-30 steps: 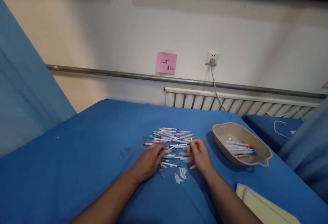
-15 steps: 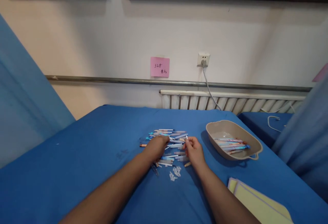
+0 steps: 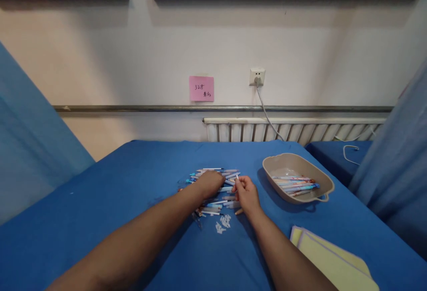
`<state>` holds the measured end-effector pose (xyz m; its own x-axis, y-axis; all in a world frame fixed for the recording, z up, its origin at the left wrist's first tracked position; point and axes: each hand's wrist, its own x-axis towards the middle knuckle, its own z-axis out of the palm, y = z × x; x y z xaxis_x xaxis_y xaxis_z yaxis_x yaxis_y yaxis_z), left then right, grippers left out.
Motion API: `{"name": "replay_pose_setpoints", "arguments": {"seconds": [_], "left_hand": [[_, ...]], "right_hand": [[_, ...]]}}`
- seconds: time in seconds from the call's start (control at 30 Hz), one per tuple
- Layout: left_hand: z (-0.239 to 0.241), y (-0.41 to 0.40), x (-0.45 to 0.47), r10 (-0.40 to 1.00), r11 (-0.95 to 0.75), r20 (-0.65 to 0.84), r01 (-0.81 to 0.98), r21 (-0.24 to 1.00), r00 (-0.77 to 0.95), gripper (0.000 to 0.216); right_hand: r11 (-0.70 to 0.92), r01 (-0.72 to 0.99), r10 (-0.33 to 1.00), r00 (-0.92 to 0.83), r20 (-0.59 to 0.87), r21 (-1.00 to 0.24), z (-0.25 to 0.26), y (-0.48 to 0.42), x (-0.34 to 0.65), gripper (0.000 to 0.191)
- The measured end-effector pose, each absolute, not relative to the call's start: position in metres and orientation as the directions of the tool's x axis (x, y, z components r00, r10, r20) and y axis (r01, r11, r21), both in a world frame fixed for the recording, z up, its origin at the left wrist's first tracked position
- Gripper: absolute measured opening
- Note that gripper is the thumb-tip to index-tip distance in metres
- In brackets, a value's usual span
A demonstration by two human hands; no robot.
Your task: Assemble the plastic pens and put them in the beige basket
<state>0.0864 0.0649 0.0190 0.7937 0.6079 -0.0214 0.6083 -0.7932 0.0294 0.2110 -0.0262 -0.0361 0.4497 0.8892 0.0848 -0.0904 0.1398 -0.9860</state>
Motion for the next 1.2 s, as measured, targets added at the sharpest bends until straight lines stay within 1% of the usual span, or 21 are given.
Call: {"name": "replay_pose_setpoints", "arguments": {"seconds": [0.13,0.27,0.37,0.47,0.63,0.77,0.97,1.03,1.1,1.17,1.2], "left_hand": [[0.019,0.067,0.092,0.614,-0.788,-0.009,0.614,0.052,0.789,0.014],[0.030,0.060,0.084,0.626,-0.779,0.046,0.621,0.087,0.779,0.015],[0.044,0.040,0.058,0.645,-0.763,0.091,0.635,0.119,0.759,0.020],[0.049,0.013,0.019,0.664,-0.745,0.103,0.644,0.172,0.740,0.018],[0.027,-0.015,-0.037,0.738,-0.661,0.079,0.692,0.290,0.671,0.020],[0.012,-0.015,-0.055,0.788,-0.594,0.062,0.731,0.335,0.612,0.018],[0.008,-0.008,-0.063,0.770,-0.601,0.147,0.629,0.494,0.620,0.019],[0.005,-0.006,-0.066,0.807,-0.534,0.137,0.609,0.586,0.575,0.018],[0.001,-0.005,-0.065,0.869,-0.381,0.084,0.553,0.741,0.487,0.016],[-0.001,-0.007,-0.060,0.918,-0.151,-0.016,0.386,0.910,0.397,0.015],[-0.001,-0.010,-0.057,0.927,-0.028,-0.076,0.269,0.963,0.367,0.016]], "right_hand": [[0.142,-0.090,0.889,0.449,0.087,-0.986,-0.037,-0.025,0.211,0.031],[0.148,-0.090,0.882,0.463,0.090,-0.985,-0.037,-0.025,0.212,0.032],[0.147,-0.094,0.879,0.469,0.087,-0.985,-0.036,-0.026,0.212,0.033],[0.150,-0.099,0.883,0.461,0.088,-0.984,-0.034,-0.029,0.211,0.035],[0.155,-0.130,0.902,0.424,0.087,-0.979,-0.028,-0.038,0.202,0.035],[0.157,-0.174,0.915,0.395,0.078,-0.972,-0.020,-0.049,0.188,0.034],[0.120,-0.309,0.957,0.288,0.028,-0.944,-0.009,-0.067,0.165,0.037],[0.110,-0.367,0.968,0.250,0.016,-0.924,-0.011,-0.068,0.162,0.040],[0.102,-0.385,0.971,0.241,0.006,-0.917,-0.015,-0.068,0.161,0.045],[0.080,-0.342,0.971,0.240,-0.004,-0.936,-0.020,-0.067,0.161,0.053],[0.066,-0.310,0.973,0.229,-0.007,-0.949,-0.022,-0.067,0.161,0.057]]}}
